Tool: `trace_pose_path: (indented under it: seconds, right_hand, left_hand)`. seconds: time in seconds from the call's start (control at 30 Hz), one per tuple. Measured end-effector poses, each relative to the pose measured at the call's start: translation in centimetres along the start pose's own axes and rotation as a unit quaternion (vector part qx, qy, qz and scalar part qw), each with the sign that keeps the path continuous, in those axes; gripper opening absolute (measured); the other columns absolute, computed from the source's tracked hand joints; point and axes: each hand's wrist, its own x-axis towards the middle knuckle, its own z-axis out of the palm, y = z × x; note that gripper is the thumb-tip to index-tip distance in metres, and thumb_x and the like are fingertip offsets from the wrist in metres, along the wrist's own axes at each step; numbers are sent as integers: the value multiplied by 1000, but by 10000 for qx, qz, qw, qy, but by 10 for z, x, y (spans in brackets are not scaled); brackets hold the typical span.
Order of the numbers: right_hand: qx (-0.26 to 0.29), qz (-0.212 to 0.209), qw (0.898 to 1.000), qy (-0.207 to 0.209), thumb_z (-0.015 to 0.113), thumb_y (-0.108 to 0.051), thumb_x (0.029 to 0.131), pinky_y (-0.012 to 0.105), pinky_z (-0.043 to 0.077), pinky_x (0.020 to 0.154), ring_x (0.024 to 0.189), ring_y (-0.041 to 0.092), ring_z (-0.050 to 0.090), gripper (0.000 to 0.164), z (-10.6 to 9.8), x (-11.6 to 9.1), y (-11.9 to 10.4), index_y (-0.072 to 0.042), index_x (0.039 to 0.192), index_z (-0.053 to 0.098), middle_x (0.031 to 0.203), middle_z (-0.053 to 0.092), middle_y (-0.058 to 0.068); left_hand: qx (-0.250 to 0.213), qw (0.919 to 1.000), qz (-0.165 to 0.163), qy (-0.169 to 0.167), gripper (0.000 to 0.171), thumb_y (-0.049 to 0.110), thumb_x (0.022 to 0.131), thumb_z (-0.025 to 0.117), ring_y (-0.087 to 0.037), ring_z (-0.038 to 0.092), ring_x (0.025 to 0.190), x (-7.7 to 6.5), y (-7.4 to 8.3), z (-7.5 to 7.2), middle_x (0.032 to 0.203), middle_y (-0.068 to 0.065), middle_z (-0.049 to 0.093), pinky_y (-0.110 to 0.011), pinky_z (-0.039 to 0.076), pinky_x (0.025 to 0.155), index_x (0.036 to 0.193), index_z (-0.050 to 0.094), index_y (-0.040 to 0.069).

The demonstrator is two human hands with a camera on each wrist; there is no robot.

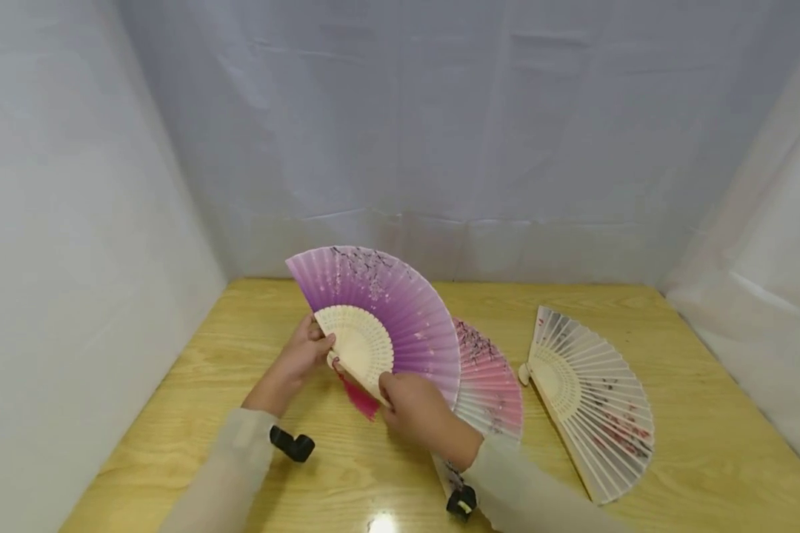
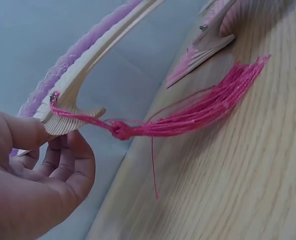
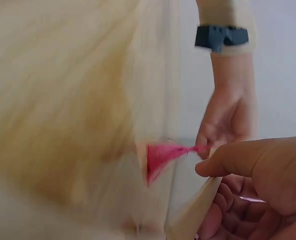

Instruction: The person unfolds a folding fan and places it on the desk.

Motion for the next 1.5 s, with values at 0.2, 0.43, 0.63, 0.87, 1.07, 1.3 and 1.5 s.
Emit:
trace_pose_path:
  seconds: [0.2,0.43,0.63,0.87,1.07,1.3,1.5]
  right_hand:
    - [-48,179,9996,-189,71,-6,73,24,37,48,54,10,43,26,13,11,-22,-14,75,47,61,43,-7]
    - [8,462,9969,-635,72,-8,74,25,39,46,53,12,47,25,25,22,-47,-12,82,49,61,47,-3]
    - [266,844,9908,-1021,75,-10,77,25,42,46,55,13,51,29,38,27,-69,-10,96,53,64,52,-1]
    - [24,877,9894,-1155,76,-11,75,26,43,48,55,11,51,30,51,29,-89,-14,94,53,65,53,-4]
    - [-221,1105,9871,-1140,74,-16,77,30,44,46,56,16,56,33,52,25,-90,-12,104,55,65,57,0]
    - [-362,1342,9836,-1153,71,-21,77,35,47,49,60,23,60,29,56,21,-82,-6,99,60,69,61,6]
    - [-249,1425,9841,-1034,69,-16,76,37,50,53,66,25,62,37,55,18,-75,-3,109,58,75,64,9]
  left_hand:
    - [-180,9995,25,-252,53,-5,100,39,-6,59,81,-2,1,-14,103,1,57,-22,51,68,147,13,-1]
    - [-35,9995,-37,-309,44,-2,102,40,-6,57,79,-9,1,-33,99,6,59,-20,48,63,140,18,0]
    - [103,9988,-225,-419,40,-3,101,40,-7,58,72,-12,-1,-50,96,4,59,-19,48,58,138,24,3]
    - [273,9956,-551,-702,45,-1,102,37,-11,60,68,-16,2,-55,95,-1,60,-23,51,55,143,18,3]
    - [601,9926,-752,-738,50,0,103,36,-12,61,73,-18,4,-64,100,-7,57,-23,52,56,148,13,1]
    - [925,9895,-949,-586,50,0,103,36,-14,59,70,-22,-4,-79,105,-13,56,-24,51,55,148,14,-1]
    - [1206,9863,-1007,-504,53,1,103,39,-13,56,64,-23,-7,-84,109,-18,54,-25,51,51,149,14,-2]
